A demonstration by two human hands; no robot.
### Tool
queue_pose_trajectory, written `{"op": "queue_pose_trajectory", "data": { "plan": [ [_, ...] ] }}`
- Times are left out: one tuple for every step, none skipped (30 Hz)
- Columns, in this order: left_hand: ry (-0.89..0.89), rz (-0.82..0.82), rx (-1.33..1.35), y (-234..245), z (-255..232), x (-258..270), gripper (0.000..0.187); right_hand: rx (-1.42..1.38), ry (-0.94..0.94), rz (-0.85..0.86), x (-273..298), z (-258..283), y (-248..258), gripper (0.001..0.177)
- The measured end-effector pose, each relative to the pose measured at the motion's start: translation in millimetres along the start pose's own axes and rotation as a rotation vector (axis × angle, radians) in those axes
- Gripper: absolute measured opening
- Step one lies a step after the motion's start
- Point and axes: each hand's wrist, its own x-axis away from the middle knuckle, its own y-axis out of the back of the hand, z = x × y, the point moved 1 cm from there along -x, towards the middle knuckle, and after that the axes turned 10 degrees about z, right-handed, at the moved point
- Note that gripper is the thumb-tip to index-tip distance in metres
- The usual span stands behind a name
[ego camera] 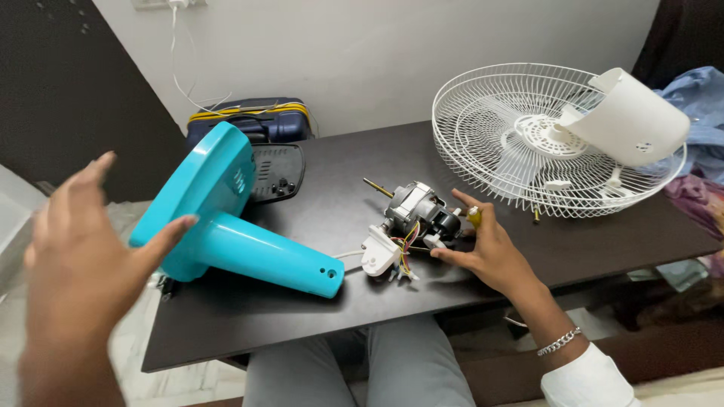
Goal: The person uses a screwdriver to tighten screws on a fan motor and then secures a switch assembly inside the fan base. The person handles the motor, base, and switch while working at a table.
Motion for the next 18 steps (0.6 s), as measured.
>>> {"op": "queue_pose_trajectory", "data": {
  "plan": [
    [0.044,0.080,0.096,-5,11,-5,0.108,-0.001,0.013,0.001,-2,0,-1,0.102],
    [0.088,0.159,0.192,-11,20,-7,0.117,-0.003,0.026,0.001,-3,0,-2,0.103],
    [0.108,0.261,0.270,-17,25,-5,0.115,-0.004,0.038,0.003,-4,0,-3,0.104],
    [0.128,0.363,0.349,-23,28,-4,0.114,-0.005,-0.006,0.006,-6,1,-6,0.105],
    [0.146,0.465,0.431,-29,27,-2,0.114,-0.004,-0.052,0.008,-8,1,-9,0.105],
    [0.166,0.444,0.437,-32,25,2,0.105,-0.003,-0.098,0.010,-9,2,-11,0.106],
    [0.184,0.424,0.445,-33,21,6,0.097,-0.009,-0.034,-0.015,-10,4,-12,0.100],
    [0.203,0.404,0.453,-34,18,10,0.089,-0.015,0.030,-0.040,-12,6,-13,0.095],
    [0.227,0.411,0.465,-33,15,11,0.088,-0.019,0.093,-0.065,-13,8,-13,0.089],
    [0.252,0.419,0.476,-30,13,13,0.087,-0.043,0.022,-0.056,-12,8,-14,0.086],
    [0.276,0.428,0.489,-28,11,14,0.086,-0.067,-0.052,-0.046,-11,9,-14,0.083],
    [0.264,0.413,0.498,-25,9,15,0.086,-0.090,-0.125,-0.036,-10,9,-15,0.080],
    [0.251,0.399,0.509,-23,6,15,0.086,-0.066,-0.120,-0.053,-9,10,-15,0.079],
    [0.238,0.385,0.519,-21,4,17,0.085,-0.042,-0.116,-0.070,-8,11,-16,0.078],
    [0.214,0.358,0.578,-19,2,18,0.085,-0.018,-0.110,-0.088,-8,12,-16,0.077],
    [0.189,0.331,0.636,-17,0,21,0.084,0.011,-0.139,-0.099,-7,13,-16,0.076],
    [0.166,0.303,0.693,-16,-2,24,0.083,0.038,-0.168,-0.109,-6,14,-16,0.075],
    [0.105,0.268,0.714,-15,-5,26,0.082,0.064,-0.196,-0.118,-5,15,-16,0.075]
  ]
}}
